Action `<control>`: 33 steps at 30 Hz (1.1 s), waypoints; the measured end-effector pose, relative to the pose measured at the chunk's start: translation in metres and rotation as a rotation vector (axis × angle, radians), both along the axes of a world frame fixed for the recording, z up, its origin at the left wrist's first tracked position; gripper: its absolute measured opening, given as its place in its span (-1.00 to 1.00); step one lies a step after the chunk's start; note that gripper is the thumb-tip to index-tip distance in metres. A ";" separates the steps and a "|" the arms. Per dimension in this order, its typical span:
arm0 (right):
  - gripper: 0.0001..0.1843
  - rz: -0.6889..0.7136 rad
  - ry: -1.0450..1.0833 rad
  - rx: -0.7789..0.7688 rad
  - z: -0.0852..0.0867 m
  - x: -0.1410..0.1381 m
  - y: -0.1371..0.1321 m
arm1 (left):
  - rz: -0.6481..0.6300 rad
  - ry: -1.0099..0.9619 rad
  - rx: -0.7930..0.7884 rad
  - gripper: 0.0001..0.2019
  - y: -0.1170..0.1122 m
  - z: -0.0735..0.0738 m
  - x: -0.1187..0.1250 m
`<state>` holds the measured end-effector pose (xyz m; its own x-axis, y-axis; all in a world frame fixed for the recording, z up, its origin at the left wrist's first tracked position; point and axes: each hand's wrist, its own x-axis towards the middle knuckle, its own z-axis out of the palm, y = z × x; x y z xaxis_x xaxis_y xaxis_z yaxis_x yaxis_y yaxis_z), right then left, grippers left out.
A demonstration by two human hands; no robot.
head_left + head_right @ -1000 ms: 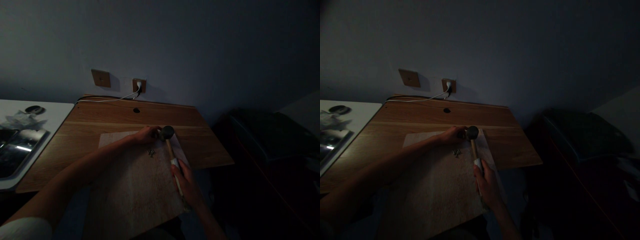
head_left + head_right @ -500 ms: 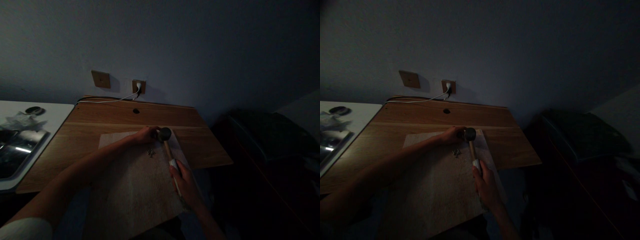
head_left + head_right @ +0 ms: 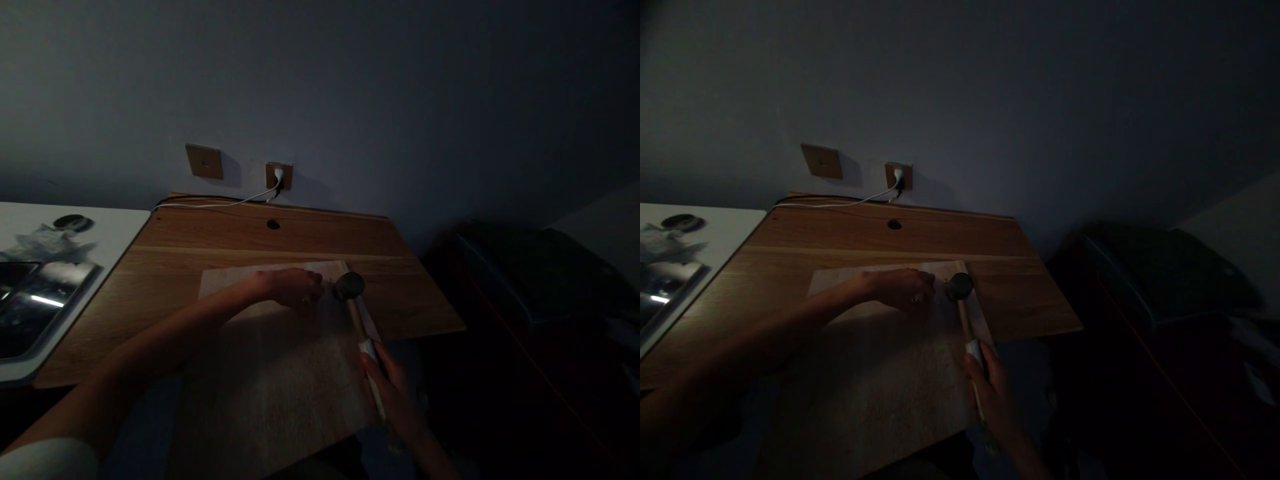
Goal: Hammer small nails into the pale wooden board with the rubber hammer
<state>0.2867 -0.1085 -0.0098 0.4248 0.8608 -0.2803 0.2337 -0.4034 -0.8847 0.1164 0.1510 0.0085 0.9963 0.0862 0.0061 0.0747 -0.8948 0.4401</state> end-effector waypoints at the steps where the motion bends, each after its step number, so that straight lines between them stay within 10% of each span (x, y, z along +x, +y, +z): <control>1: -0.49 -0.004 -0.007 0.002 0.000 0.000 0.000 | -0.001 0.005 0.013 -0.90 -0.001 -0.001 0.000; 33: -0.47 -0.065 0.127 -0.052 -0.015 0.002 0.004 | 0.228 -0.173 -0.297 -0.86 0.044 -0.023 -0.008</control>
<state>0.2891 -0.1043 -0.0248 0.4377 0.8153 -0.3792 0.0932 -0.4606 -0.8827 0.1085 0.1950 -0.0150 0.9379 0.3280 0.1133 0.1587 -0.6959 0.7003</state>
